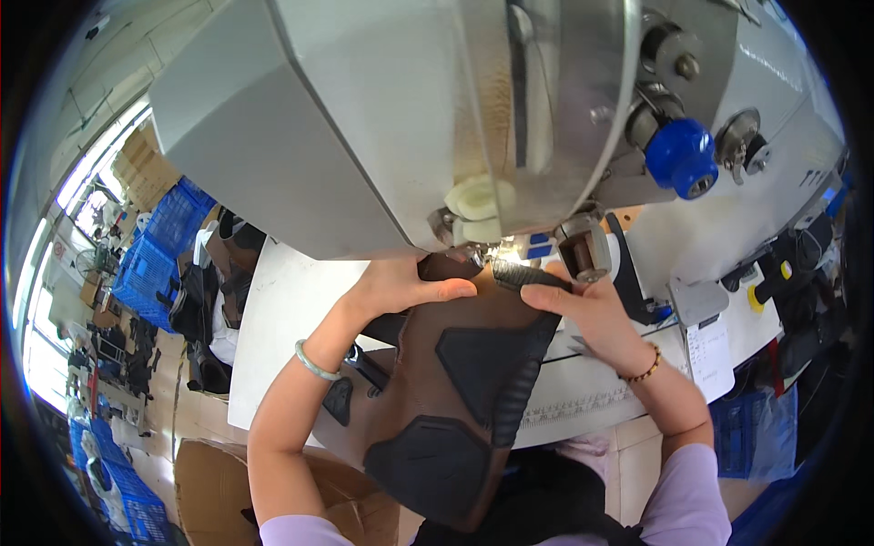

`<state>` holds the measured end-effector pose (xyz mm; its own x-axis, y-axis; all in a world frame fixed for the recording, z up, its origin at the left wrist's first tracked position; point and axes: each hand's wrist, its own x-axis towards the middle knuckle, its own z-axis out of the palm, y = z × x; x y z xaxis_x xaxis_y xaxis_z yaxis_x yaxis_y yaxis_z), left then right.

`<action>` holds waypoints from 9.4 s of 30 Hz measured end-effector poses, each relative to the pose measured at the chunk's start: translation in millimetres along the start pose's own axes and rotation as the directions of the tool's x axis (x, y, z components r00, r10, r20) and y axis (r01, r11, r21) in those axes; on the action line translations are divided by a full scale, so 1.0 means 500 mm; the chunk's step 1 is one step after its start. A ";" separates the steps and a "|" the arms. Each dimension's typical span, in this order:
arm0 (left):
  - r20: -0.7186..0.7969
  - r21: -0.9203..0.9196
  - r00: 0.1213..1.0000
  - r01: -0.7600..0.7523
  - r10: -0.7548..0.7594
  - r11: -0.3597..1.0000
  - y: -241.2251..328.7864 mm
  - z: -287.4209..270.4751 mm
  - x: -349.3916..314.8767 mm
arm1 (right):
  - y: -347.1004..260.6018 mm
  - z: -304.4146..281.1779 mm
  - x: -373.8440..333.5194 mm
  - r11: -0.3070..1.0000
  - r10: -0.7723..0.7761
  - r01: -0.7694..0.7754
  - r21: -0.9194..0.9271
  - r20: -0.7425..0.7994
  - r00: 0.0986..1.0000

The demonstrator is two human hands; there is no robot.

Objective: The person sews together different leather panels of boot upper components using an industrial sewing machine.

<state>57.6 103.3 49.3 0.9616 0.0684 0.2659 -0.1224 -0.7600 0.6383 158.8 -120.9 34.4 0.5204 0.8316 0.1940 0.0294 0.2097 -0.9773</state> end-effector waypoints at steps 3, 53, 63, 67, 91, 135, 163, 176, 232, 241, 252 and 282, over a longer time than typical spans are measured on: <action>0.041 -0.020 0.999 -0.023 0.024 1.000 -0.018 -0.003 0.011 | 0.029 0.007 -0.010 0.998 -0.066 0.064 -0.020 -0.086 0.994; -0.437 -0.817 0.336 0.239 -0.834 0.524 0.268 0.106 -0.373 | 0.058 0.037 -0.003 0.953 -0.064 0.143 0.265 -0.286 0.956; -0.527 -0.816 0.230 0.133 -0.818 0.563 0.215 0.109 -0.363 | 0.057 0.070 -0.010 0.962 -0.078 0.174 0.208 -0.404 0.911; -0.576 -0.799 0.191 0.074 -0.795 0.597 0.191 0.109 -0.352 | 0.074 0.082 -0.010 0.969 -0.116 0.197 0.146 -0.435 0.893; -0.713 -0.667 0.148 -0.445 -0.685 0.598 0.027 0.057 -0.264 | 0.133 0.103 -0.026 0.978 -0.037 0.129 0.166 -0.465 0.884; -0.328 0.835 0.846 0.052 0.420 0.548 0.130 0.142 -0.140 | 0.096 0.048 -0.024 0.947 -0.105 0.127 0.296 -0.088 0.991; -0.302 0.814 0.777 -0.090 0.552 0.573 0.066 0.103 -0.111 | 0.094 0.105 -0.020 0.948 -0.136 0.218 0.230 -0.327 0.935; -0.311 0.819 0.751 -0.099 0.582 0.566 0.059 0.107 -0.107 | 0.100 0.118 -0.020 0.965 -0.149 0.219 0.145 -0.384 0.911; -0.150 0.985 0.791 0.064 0.593 0.163 0.068 0.162 -0.129 | 0.116 0.047 -0.019 0.959 -0.015 -0.024 0.282 0.134 0.991; -0.101 0.995 0.759 0.066 0.643 0.079 0.058 0.156 -0.129 | 0.112 0.052 -0.021 0.953 -0.013 -0.026 0.303 0.128 0.992; -0.085 0.996 0.752 0.038 0.653 0.085 0.069 0.142 -0.115 | 0.115 0.048 -0.019 0.936 0.017 -0.040 0.351 0.070 0.997; -0.059 0.993 0.854 -0.004 0.517 0.119 0.108 0.132 -0.095 | 0.114 0.026 -0.009 0.927 0.084 -0.128 0.353 0.136 0.987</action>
<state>21.3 16.4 23.5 0.7431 -0.2966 0.5999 0.2259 -0.7327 -0.6420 147.0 -106.3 -21.0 0.3997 0.9087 0.1206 -0.3411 0.2695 -0.9006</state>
